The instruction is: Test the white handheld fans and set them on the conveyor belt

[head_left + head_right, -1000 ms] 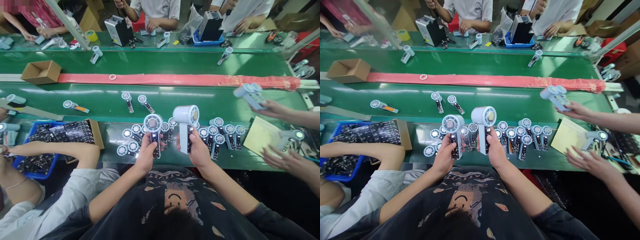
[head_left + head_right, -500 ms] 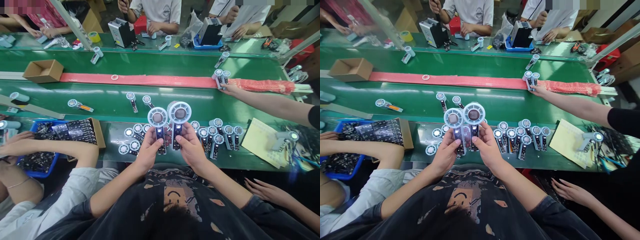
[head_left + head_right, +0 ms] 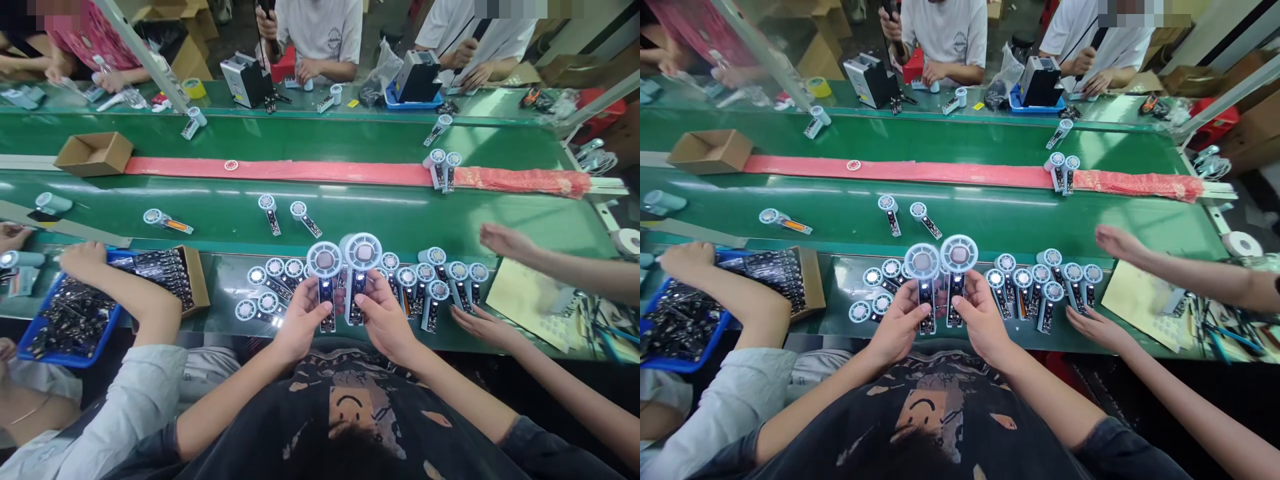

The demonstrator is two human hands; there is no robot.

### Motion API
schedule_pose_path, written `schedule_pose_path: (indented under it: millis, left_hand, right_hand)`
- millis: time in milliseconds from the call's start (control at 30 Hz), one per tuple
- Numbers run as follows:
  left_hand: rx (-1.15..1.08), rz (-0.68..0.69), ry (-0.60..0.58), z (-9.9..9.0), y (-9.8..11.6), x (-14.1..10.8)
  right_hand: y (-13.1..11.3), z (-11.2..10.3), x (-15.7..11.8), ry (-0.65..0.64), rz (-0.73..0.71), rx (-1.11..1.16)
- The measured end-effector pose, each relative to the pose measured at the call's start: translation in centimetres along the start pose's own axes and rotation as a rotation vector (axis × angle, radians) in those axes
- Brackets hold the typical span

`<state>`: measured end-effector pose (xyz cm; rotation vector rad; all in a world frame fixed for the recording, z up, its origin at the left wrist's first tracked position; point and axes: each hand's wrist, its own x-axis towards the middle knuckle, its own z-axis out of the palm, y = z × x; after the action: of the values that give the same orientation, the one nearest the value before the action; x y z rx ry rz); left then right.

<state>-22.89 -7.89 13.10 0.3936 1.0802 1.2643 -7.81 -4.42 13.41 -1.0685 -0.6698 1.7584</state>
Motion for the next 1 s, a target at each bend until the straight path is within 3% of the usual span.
schedule_pose_path:
  millis: [200,567,1000]
  left_hand:
    - [-0.033,-0.105,0.025,-0.1,-1.5,-0.2]
    - [-0.023,-0.087,0.012,0.3,-1.6,0.6]
    - [0.008,-0.018,-0.055,1.3,0.1,0.9]
  right_hand:
    - [1.3,-1.4,-0.5,0.063,0.047,-0.026]
    - [1.6,-2.0,0.0,0.036,0.005,-0.043]
    - [-0.7,-1.0,0.3,0.015,-0.073,-0.010]
